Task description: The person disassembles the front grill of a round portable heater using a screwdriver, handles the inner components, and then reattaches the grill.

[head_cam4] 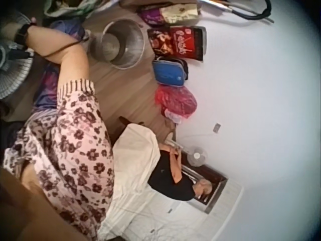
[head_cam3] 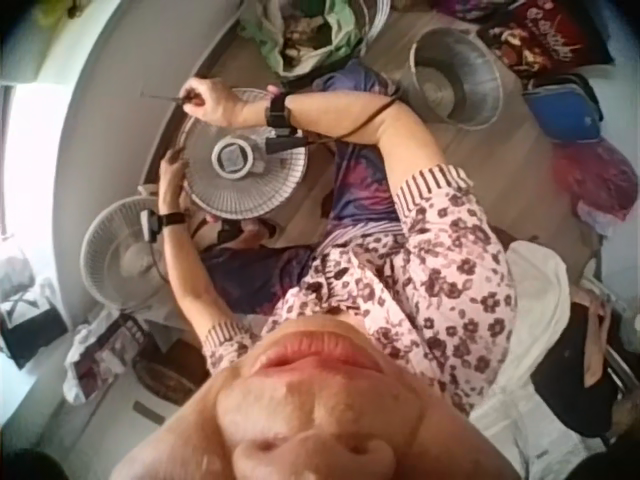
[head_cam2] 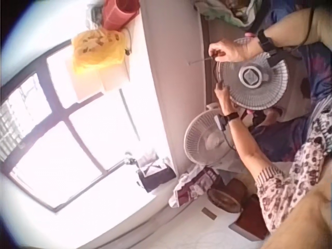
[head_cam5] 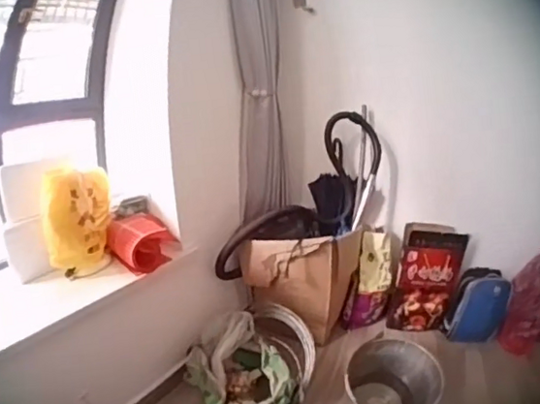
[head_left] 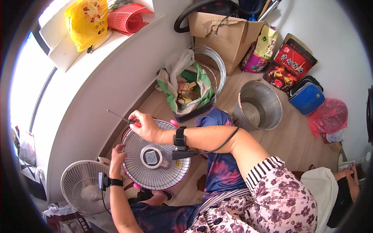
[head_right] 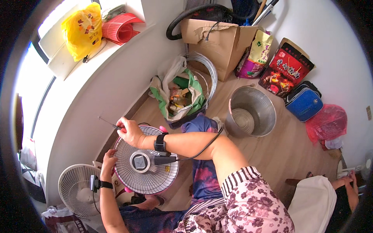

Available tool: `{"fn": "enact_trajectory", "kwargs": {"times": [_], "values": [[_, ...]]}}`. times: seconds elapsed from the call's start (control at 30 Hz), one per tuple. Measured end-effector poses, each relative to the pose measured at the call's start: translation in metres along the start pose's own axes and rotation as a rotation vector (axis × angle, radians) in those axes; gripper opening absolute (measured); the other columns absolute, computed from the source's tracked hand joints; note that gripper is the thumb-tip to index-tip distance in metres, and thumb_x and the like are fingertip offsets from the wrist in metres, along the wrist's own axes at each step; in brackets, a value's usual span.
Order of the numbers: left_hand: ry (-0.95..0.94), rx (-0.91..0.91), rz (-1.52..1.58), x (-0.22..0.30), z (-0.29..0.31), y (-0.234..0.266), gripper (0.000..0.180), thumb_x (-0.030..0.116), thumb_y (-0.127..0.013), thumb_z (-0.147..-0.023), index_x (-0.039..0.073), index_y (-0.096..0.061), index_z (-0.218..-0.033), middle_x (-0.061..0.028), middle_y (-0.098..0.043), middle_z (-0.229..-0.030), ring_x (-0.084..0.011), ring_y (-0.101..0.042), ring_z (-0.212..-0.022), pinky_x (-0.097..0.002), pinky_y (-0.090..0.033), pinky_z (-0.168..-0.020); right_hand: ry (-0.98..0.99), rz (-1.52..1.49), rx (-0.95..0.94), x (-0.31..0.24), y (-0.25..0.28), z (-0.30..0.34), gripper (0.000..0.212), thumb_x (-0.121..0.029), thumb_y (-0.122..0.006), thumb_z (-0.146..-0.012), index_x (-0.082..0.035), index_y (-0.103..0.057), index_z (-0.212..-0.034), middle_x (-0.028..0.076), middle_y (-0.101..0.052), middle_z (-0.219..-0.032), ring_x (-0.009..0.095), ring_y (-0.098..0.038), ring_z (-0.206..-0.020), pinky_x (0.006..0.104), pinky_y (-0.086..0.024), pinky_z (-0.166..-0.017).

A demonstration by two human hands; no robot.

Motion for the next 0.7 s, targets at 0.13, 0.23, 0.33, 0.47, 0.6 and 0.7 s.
{"fn": "enact_trajectory", "kwargs": {"times": [0.13, 0.23, 0.33, 0.47, 0.6, 0.7], "values": [[0.123, -0.004, 0.186, 0.023, 0.005, -0.007, 0.05, 0.003, -0.058, -0.057, 0.001, -0.06, -0.107, -0.0168, -0.054, -0.106, -0.0284, -0.053, -0.102, -0.0339, -0.042, -0.089, -0.041, 0.013, -0.024, 0.005, 0.006, 0.002, 0.019, -0.003, -0.06, -0.08, 0.001, -0.052, -0.098, 0.008, -0.06, -0.087, 0.011, -0.058, -0.077, 0.0246, -0.049, -0.069], [0.163, -0.032, 0.231, 0.034, 0.008, -0.006, 0.05, 0.002, -0.057, -0.058, 0.001, -0.06, -0.107, -0.0169, -0.054, -0.106, -0.0269, -0.054, -0.099, -0.0325, -0.044, -0.084, -0.059, 0.005, -0.027, 0.004, 0.007, 0.002, 0.019, -0.004, -0.06, -0.081, 0.0, -0.052, -0.098, 0.007, -0.06, -0.088, 0.011, -0.058, -0.079, 0.0243, -0.049, -0.07], [0.112, -0.021, 0.181, 0.021, 0.006, 0.001, 0.048, -0.001, -0.055, -0.061, 0.002, -0.059, -0.109, -0.0115, -0.053, -0.106, -0.0199, -0.054, -0.087, -0.0292, -0.045, -0.067, -0.036, -0.009, -0.023, -0.002, 0.003, 0.001, 0.019, -0.004, -0.06, -0.081, 0.0, -0.052, -0.098, 0.007, -0.06, -0.088, 0.011, -0.058, -0.079, 0.0241, -0.049, -0.07], [0.083, -0.011, 0.108, 0.017, 0.002, -0.003, 0.046, -0.002, -0.052, -0.064, 0.004, -0.058, -0.11, -0.0055, -0.053, -0.104, -0.0149, -0.053, -0.079, -0.0273, -0.043, -0.057, -0.043, -0.006, -0.021, 0.001, 0.006, -0.001, 0.02, -0.004, -0.06, -0.08, 0.001, -0.052, -0.098, 0.008, -0.06, -0.089, 0.011, -0.058, -0.08, 0.0246, -0.049, -0.072], [0.133, -0.022, 0.164, 0.017, 0.005, -0.004, 0.046, -0.001, -0.051, -0.064, 0.004, -0.057, -0.109, -0.0047, -0.053, -0.103, -0.0143, -0.053, -0.079, -0.027, -0.042, -0.057, -0.045, -0.028, -0.015, 0.003, 0.005, 0.0, 0.02, -0.004, -0.061, -0.08, 0.001, -0.052, -0.098, 0.008, -0.06, -0.089, 0.012, -0.059, -0.081, 0.0253, -0.049, -0.073], [0.08, -0.007, 0.136, 0.016, 0.001, -0.006, 0.045, -0.001, -0.05, -0.064, 0.004, -0.057, -0.109, -0.0045, -0.053, -0.102, -0.0137, -0.052, -0.078, -0.0266, -0.042, -0.056, -0.037, -0.013, -0.017, 0.002, 0.008, 0.0, 0.02, -0.004, -0.061, -0.08, 0.001, -0.052, -0.098, 0.008, -0.061, -0.088, 0.013, -0.059, -0.081, 0.0254, -0.049, -0.073]]}}
Point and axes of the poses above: each hand's wrist, its own z-axis away from the middle knuckle, its own y-axis out of the back of the hand, x = y × z, the point moved 3 cm from there along -z, towards the middle knuckle
